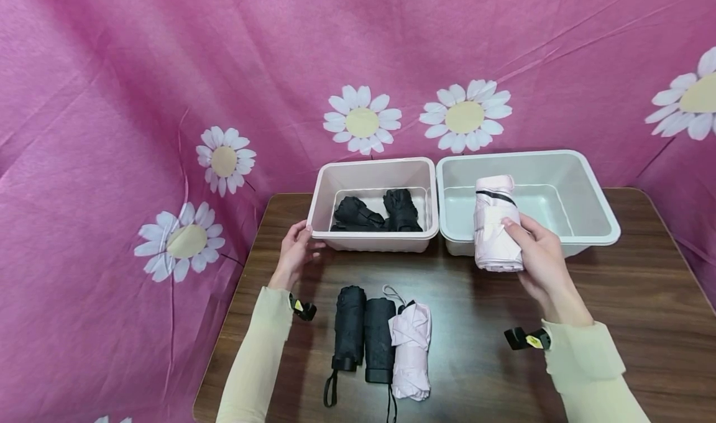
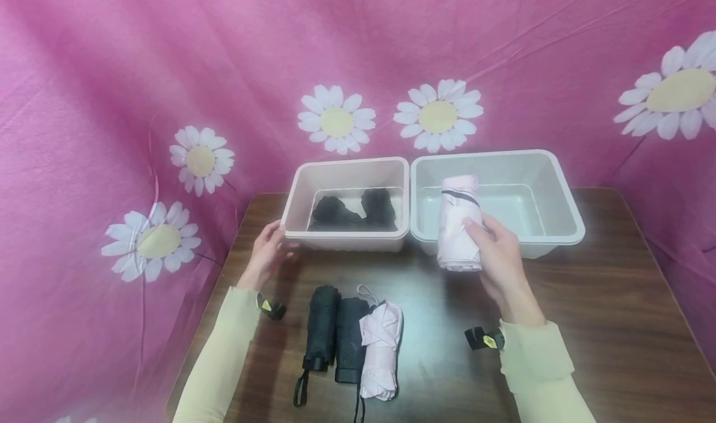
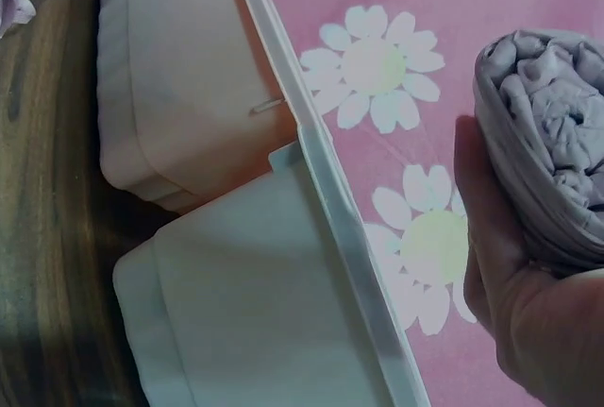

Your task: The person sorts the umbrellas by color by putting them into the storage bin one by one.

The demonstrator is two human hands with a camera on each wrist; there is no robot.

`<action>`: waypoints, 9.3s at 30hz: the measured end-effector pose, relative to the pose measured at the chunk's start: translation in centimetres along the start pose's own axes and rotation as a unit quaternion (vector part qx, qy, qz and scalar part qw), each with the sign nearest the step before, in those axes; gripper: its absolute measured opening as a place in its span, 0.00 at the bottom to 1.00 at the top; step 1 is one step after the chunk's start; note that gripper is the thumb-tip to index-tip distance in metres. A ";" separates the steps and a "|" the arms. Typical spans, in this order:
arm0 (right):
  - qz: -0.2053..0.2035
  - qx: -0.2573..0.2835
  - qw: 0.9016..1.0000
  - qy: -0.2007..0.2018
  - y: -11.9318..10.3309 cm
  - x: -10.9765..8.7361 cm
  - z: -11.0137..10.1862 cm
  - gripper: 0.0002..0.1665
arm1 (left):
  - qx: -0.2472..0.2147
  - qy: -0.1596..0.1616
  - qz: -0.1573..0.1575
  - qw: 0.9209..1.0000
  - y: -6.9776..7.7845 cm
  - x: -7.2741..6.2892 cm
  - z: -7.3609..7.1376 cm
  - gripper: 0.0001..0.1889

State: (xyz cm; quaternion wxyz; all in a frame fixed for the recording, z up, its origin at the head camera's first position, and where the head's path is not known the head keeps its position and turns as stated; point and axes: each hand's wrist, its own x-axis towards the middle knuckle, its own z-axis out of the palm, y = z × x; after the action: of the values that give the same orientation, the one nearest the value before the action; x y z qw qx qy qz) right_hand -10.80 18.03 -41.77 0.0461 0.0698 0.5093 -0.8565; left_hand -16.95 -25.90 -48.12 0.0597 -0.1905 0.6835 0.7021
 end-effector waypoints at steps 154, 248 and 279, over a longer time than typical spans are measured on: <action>0.100 -0.555 0.824 -0.052 16.0 -7.5 4.3 0.51 | 0.017 0.006 -0.008 1.000 -0.2 0.1 0.1 0.20; 0.127 -0.511 0.850 -0.025 18.2 -8.4 4.7 0.56 | 0.000 0.000 0.000 1.000 0.0 0.1 0.4 0.21; 0.139 -0.317 0.937 -0.046 15.8 -8.1 4.5 0.44 | 0.003 0.009 -0.014 1.000 0.0 0.0 0.3 0.20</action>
State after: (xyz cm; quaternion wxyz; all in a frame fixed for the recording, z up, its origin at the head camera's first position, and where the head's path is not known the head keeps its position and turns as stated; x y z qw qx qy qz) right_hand -0.79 6.58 -51.96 0.2079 0.0825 0.7371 -0.6377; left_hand -17.01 -25.61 -48.16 0.0644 -0.2062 0.6834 0.6973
